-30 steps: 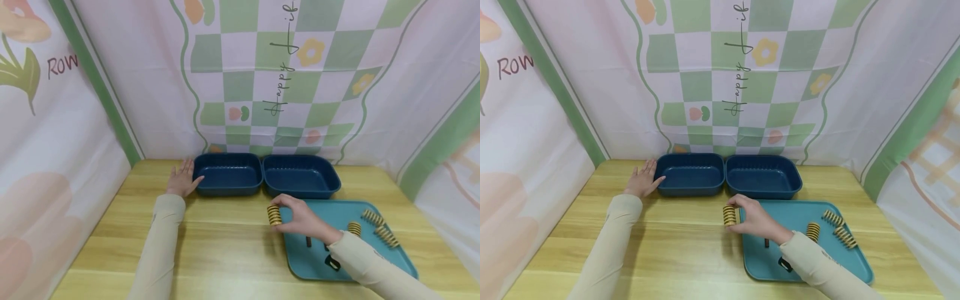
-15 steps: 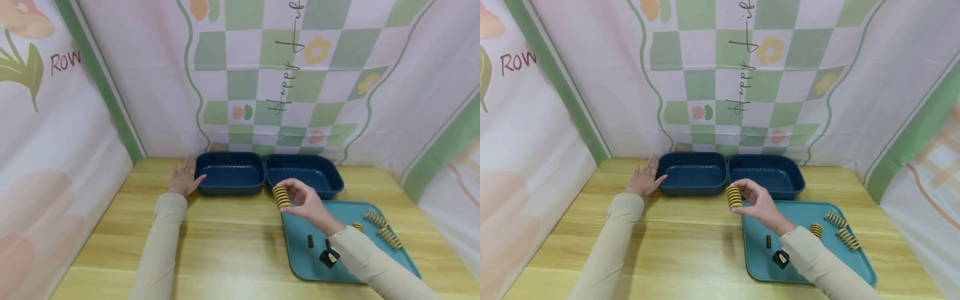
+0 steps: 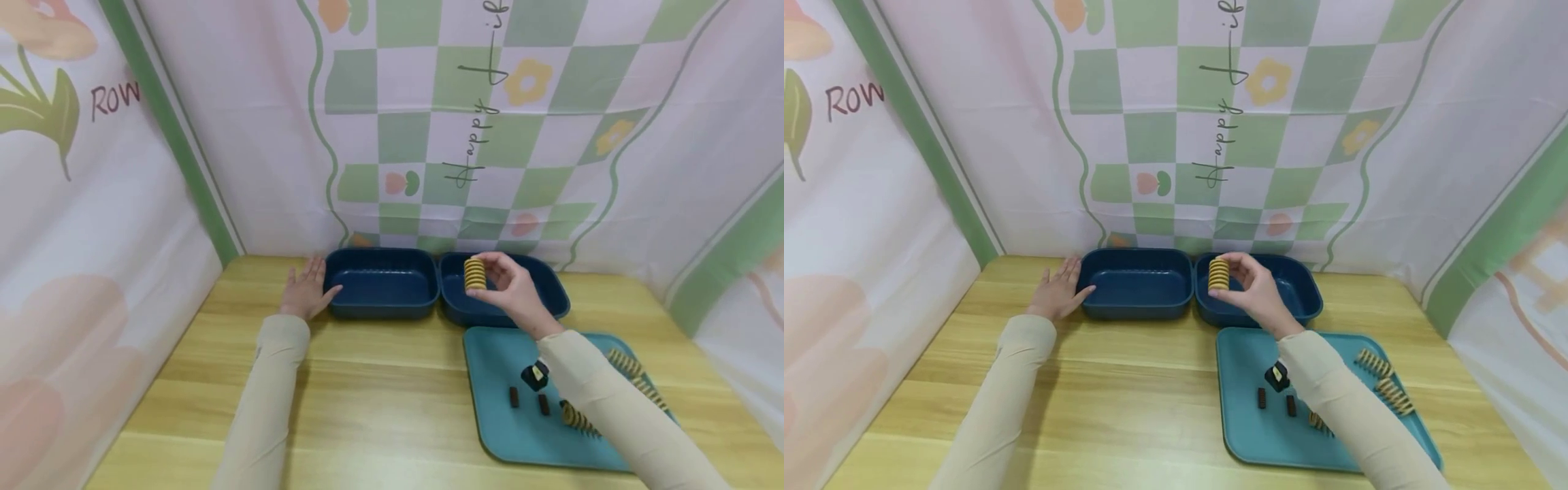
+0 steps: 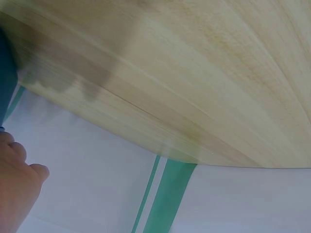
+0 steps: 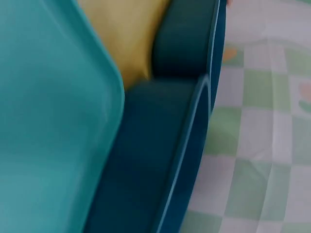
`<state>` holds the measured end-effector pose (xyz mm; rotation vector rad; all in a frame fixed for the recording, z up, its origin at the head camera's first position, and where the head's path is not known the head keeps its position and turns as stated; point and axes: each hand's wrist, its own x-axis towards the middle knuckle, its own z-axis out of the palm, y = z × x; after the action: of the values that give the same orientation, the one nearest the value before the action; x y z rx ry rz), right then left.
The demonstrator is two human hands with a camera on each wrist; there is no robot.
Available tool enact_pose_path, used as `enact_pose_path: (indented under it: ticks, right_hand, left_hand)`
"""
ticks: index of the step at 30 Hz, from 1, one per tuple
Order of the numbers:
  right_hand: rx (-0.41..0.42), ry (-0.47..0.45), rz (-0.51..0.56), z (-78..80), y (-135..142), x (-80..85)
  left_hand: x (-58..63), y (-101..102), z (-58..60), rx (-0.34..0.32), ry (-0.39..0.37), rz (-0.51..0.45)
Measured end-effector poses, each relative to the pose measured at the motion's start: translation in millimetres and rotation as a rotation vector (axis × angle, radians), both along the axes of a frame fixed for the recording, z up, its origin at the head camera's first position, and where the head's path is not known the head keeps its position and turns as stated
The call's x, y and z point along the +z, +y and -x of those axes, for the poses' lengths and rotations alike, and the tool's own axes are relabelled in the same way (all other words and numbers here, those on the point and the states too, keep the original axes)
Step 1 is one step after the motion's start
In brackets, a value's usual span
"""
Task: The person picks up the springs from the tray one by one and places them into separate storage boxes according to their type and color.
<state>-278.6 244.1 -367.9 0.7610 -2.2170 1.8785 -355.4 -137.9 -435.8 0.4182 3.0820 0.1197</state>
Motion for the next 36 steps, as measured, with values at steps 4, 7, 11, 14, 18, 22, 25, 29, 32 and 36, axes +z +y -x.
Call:
enact_pose_path:
  ticks: [4, 7, 11, 14, 18, 22, 25, 29, 32, 36]
  right_hand:
    - [-0.08, -0.028, -0.07, 22.0, 7, 0.6]
    - [-0.124, -0.068, -0.171, 38.9, 13, -2.8]
    - [-0.138, -0.051, -0.415, 61.2, 20, -11.4]
    - [-0.131, 0.019, -0.62, 76.5, 22, -20.5]
    - [-0.118, 0.074, -0.841, 89.6, 19, -34.8]
    - [-0.06, 0.079, -1.032, 94.8, 11, -46.0]
    - [-0.021, 0.082, -1.124, 96.9, 4, -49.8]
    - [-0.001, 0.083, -1.181, 98.7, -2, -51.1]
    - [0.016, 0.081, -1.201, 100.3, -4, -52.9]
    - [0.024, 0.086, -1.215, 102.9, -6, -57.7]
  left_hand:
    - [0.0, 1, 0.8, -0.002, 0.001, 0.003]
    - [-0.8, 1, 1.7, -0.004, 0.008, 0.012]
    - [-2.9, 1, 3.0, -0.002, 0.021, 0.035]
    - [-5.0, 1, 3.5, 0.004, 0.026, 0.046]
    - [-7.3, 0, 2.4, 0.007, 0.021, 0.057]
    - [-7.8, 1, 0.6, 0.007, 0.003, 0.057]
    - [-6.2, 2, 0.1, 0.014, -0.003, 0.052]
    - [-3.0, 3, 0.8, 0.016, 0.007, 0.044]
    - [-0.9, 2, 0.5, 0.014, 0.016, 0.036]
    - [0.7, 0, -1.6, 0.012, 0.011, 0.029]
